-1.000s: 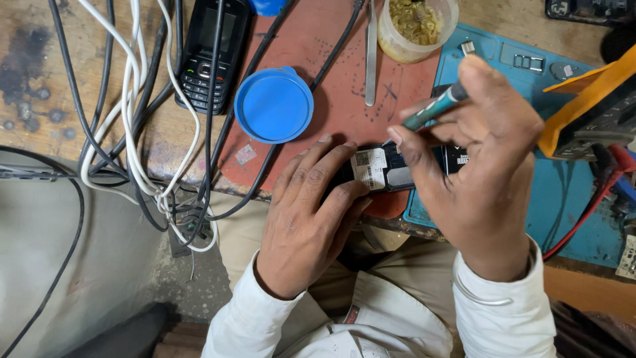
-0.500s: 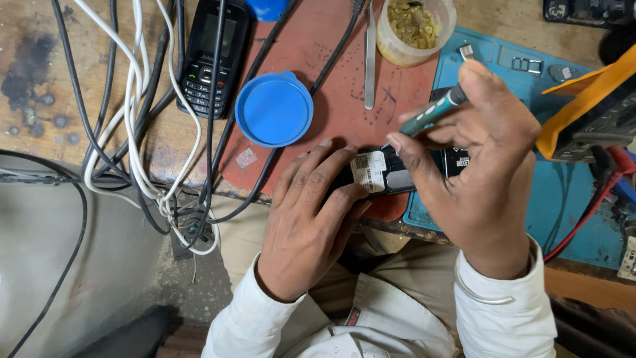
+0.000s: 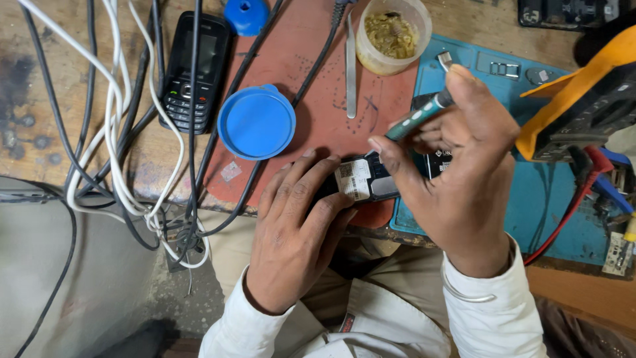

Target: The person removes the back cover of a mobile phone and uses a small screwdriver to unscrew and adjust internal components. The person then uses a soldering iron to work on the phone's circuit board.

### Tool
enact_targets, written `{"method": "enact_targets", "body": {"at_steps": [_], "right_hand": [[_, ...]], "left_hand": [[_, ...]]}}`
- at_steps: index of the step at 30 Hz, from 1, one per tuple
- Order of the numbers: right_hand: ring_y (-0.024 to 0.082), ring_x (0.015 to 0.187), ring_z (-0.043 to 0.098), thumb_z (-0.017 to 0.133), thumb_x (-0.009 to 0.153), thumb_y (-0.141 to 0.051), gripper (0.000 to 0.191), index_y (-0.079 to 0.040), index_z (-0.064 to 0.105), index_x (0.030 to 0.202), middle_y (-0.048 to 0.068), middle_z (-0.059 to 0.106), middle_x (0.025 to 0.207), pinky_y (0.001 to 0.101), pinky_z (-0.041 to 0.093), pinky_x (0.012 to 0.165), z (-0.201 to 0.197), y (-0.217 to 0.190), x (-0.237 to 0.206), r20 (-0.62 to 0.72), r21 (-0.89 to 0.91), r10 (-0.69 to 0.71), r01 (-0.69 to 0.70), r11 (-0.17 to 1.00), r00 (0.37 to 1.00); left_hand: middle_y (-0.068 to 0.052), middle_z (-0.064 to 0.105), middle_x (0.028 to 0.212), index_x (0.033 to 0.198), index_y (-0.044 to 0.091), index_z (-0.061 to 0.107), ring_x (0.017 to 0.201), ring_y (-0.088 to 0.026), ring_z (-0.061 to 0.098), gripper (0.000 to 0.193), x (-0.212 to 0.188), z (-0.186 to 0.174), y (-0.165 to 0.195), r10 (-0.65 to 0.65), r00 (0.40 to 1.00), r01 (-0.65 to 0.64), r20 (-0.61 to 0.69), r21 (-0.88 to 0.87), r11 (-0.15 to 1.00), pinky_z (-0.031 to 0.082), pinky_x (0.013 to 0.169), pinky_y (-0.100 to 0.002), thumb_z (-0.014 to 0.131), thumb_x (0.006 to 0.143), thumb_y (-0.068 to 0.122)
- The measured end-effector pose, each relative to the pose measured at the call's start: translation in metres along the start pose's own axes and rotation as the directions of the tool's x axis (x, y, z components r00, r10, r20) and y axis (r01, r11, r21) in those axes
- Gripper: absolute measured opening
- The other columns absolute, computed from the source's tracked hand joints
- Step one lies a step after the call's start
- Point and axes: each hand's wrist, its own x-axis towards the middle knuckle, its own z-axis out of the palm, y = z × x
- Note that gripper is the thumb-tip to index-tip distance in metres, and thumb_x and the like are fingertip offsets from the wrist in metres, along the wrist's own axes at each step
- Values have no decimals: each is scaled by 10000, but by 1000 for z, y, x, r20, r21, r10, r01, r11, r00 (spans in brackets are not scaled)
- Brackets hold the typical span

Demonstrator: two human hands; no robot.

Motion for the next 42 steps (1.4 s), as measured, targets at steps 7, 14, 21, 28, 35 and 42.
{"method": "enact_targets", "body": {"at_steps": [7,14,21,28,35,42], "right_hand": [[237,980,752,799,978,55,771,-30,236,1498,201,651,1176,304,645,825,-2,-7,6,-48,-42,12,-14,999,999],[223,980,751,767,1018,75,765,-53,210,1526,168,637,1121,309,663,867,-2,-3,-1,-44,71,39,-35,997,998],[221,1023,716,635,1212,99,711,-270,163,1595,118,631,1260,284,602,935,-20,4,-18,-152,182,80,-52,982,985],[227,1112,674,649,1197,106,757,-238,120,1614,140,454,1483,297,632,970,-22,23,-45,-113,169,215,-194,966,970],[192,1107,688,643,1177,95,739,-190,122,1618,91,522,1379,282,633,956,-23,23,-39,-78,150,202,-189,971,976],[223,1059,686,674,1133,114,768,-155,132,1607,200,509,1314,309,637,956,-22,18,-31,-83,55,187,-182,982,979]], "left_hand": [[-171,576,1430,1111,77,657,1403,-395,519,247,3,2,2,-1,1000,1,6,4,1000,397,1156,-535,772,902,140],[-165,580,1424,1109,74,650,1395,-395,529,246,4,3,3,7,1000,-7,-14,7,1000,408,1152,-533,773,902,127],[-151,581,1429,1114,78,654,1399,-385,530,238,2,2,2,3,1000,-3,-5,0,1000,405,1161,-527,775,914,125],[-152,585,1432,1088,87,656,1397,-379,529,224,3,3,1,-10,1000,10,2,3,1000,406,1155,-528,775,903,126],[-157,582,1427,1081,77,652,1397,-383,527,221,4,3,0,-3,1000,3,1,0,1000,406,1158,-533,775,902,121],[-155,589,1421,1066,82,660,1396,-380,532,207,4,4,0,-8,1000,8,4,2,1000,407,1157,-528,778,901,120]]}}
